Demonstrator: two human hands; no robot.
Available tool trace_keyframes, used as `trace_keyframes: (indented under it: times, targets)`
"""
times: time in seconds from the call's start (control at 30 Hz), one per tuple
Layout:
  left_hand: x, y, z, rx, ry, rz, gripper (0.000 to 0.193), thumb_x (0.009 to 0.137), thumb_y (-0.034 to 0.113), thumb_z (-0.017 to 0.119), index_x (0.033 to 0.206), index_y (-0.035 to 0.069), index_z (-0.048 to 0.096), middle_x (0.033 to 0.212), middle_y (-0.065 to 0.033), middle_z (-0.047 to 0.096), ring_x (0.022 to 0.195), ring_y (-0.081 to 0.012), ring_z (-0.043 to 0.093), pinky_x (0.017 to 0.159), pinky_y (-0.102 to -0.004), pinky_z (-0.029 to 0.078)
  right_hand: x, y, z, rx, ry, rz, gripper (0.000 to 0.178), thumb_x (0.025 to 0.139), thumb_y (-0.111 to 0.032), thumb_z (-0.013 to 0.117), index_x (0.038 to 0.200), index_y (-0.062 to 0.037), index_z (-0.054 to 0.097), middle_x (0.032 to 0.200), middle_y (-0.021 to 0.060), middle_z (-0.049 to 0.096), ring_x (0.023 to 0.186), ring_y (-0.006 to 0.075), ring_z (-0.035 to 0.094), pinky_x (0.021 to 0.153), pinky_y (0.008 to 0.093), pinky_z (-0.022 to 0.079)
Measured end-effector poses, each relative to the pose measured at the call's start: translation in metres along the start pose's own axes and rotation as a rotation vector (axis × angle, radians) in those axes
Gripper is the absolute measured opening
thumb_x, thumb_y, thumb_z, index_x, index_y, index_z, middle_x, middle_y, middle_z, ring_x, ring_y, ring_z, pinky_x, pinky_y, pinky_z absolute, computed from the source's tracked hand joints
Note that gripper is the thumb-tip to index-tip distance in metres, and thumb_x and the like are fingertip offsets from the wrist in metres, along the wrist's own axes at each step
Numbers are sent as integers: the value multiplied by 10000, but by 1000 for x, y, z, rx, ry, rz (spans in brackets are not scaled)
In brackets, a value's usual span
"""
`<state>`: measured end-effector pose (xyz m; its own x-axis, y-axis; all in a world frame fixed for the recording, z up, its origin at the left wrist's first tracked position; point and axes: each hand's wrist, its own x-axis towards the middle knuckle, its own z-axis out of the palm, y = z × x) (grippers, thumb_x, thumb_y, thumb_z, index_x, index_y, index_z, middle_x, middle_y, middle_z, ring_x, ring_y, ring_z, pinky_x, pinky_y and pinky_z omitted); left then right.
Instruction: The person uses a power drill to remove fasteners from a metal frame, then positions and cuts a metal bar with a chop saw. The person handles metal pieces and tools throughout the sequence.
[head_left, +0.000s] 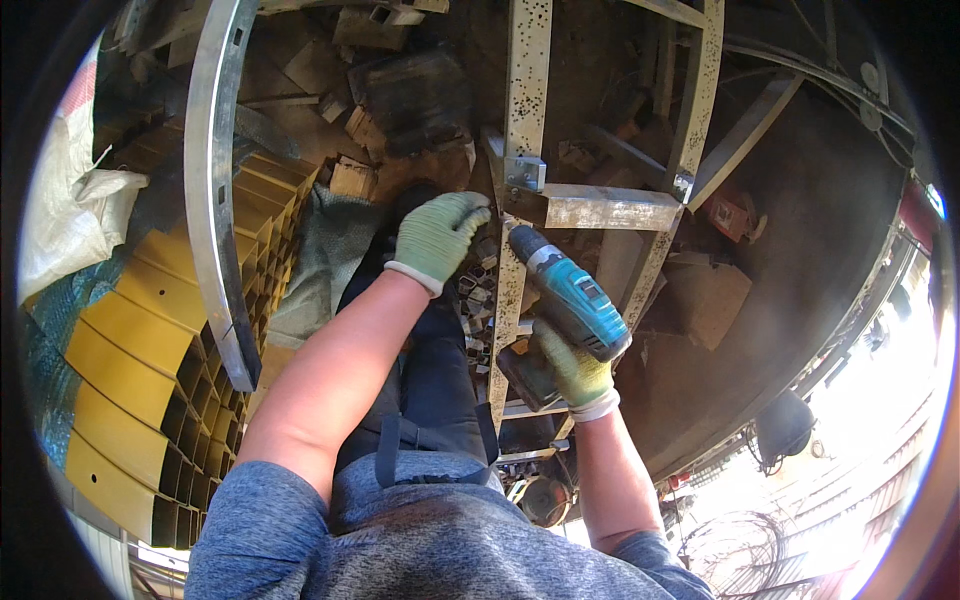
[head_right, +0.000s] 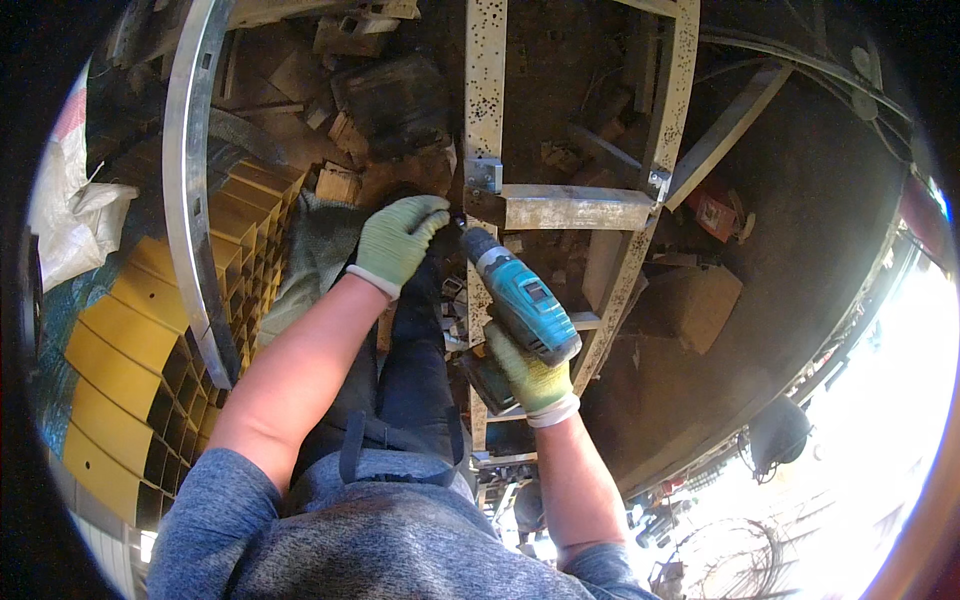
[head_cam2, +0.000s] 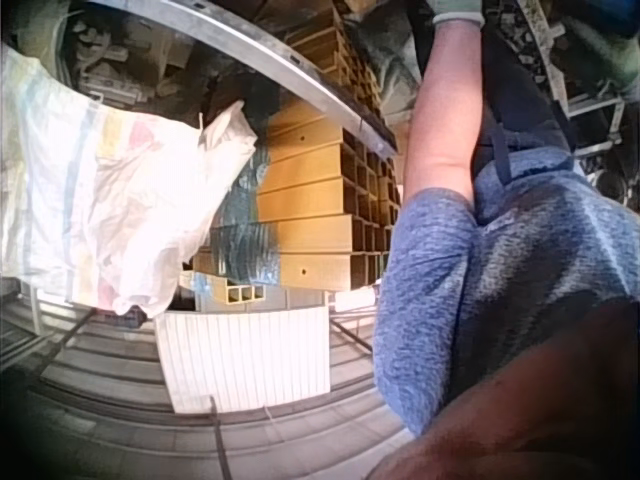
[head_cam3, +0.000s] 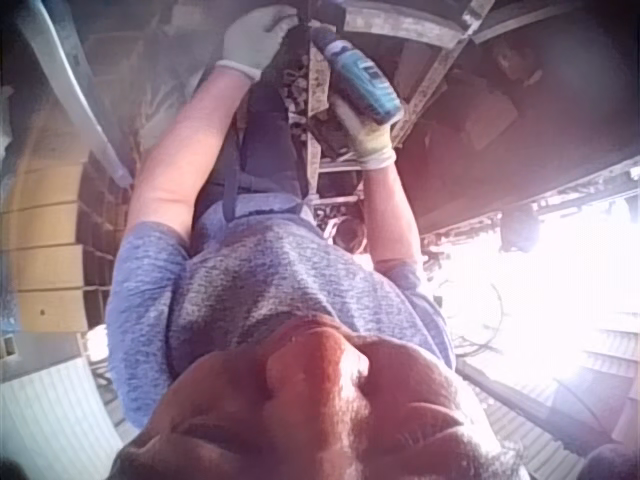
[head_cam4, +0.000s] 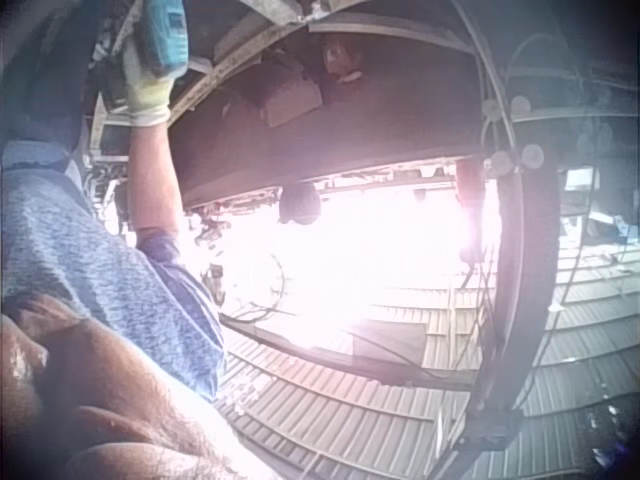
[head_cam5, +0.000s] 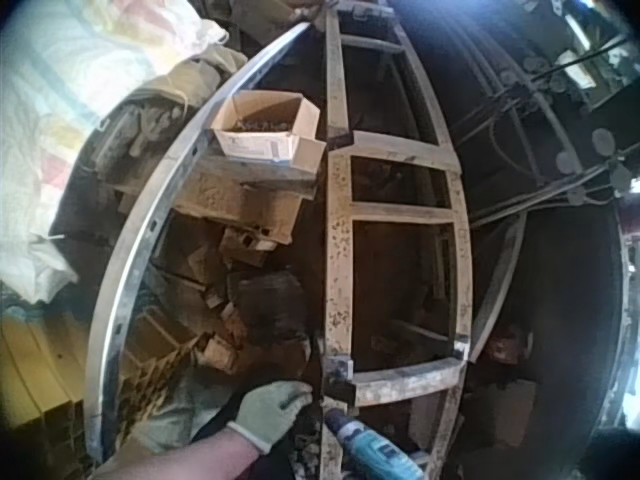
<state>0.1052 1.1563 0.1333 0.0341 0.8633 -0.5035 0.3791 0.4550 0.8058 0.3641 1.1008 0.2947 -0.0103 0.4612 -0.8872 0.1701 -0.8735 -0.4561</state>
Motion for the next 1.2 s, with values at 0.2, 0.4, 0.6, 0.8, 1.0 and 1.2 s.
trace_keyframes:
  times: [0.2, 0.4, 0.6, 0.8, 1.0, 1.2]
  targets:
    - [-24, -15, -14, -722, -75, -494, 212, 1184, 246, 812, 1281, 63, 855, 1058, 4, 829, 932, -72, 725, 857, -254, 591, 31, 2, 10, -334, 129, -409, 440, 1054, -90, 915, 1467, -16, 786, 1346, 154, 869, 1197, 244, 841, 1073, 395, 654]
    - [-48, -17, -19, -782, -231, -626, 268, 1233, 239, 726, 1389, 38, 812, 1274, -78, 878, 1036, -141, 826, 842, -291, 635, 46, 4, 25, -293, 161, -423, 315, 1062, -61, 880, 1369, -24, 819, 1253, 118, 871, 1104, 217, 828, 991, 391, 662]
    - [-60, -16, -19, -859, -307, -663, 302, 1237, 223, 716, 1458, 30, 789, 1194, -71, 865, 962, -119, 808, 801, -256, 622, 51, 16, 25, -345, 126, -242, 339, 1058, -111, 902, 1376, -30, 814, 1252, 126, 877, 1113, 232, 838, 999, 395, 663]
    - [-64, -14, -19, -825, -342, -684, 307, 1237, 227, 717, 1464, 33, 786, 1165, -57, 851, 934, -109, 784, 806, -255, 620, 51, 17, 20, -350, 151, -338, 375, 1065, -148, 912, 1406, -27, 814, 1284, 138, 891, 1146, 238, 859, 1029, 388, 664]
    - [-66, -12, -20, -853, -335, -696, 308, 1238, 218, 713, 1463, 21, 786, 1153, -50, 843, 915, -111, 767, 831, -262, 624, 55, 15, 19, -392, 149, -347, 350, 1061, -171, 918, 1372, -34, 833, 1276, 137, 893, 1135, 255, 866, 1021, 396, 670]
    - [-66, 2, -14, -886, -276, -620, 326, 1232, 201, 723, 1528, 76, 779, 1144, -30, 839, 862, -74, 760, 770, -240, 606, 52, 28, 19, -401, 132, -275, 337, 1065, -113, 889, 1385, -36, 814, 1256, 121, 875, 1104, 234, 839, 995, 393, 665]
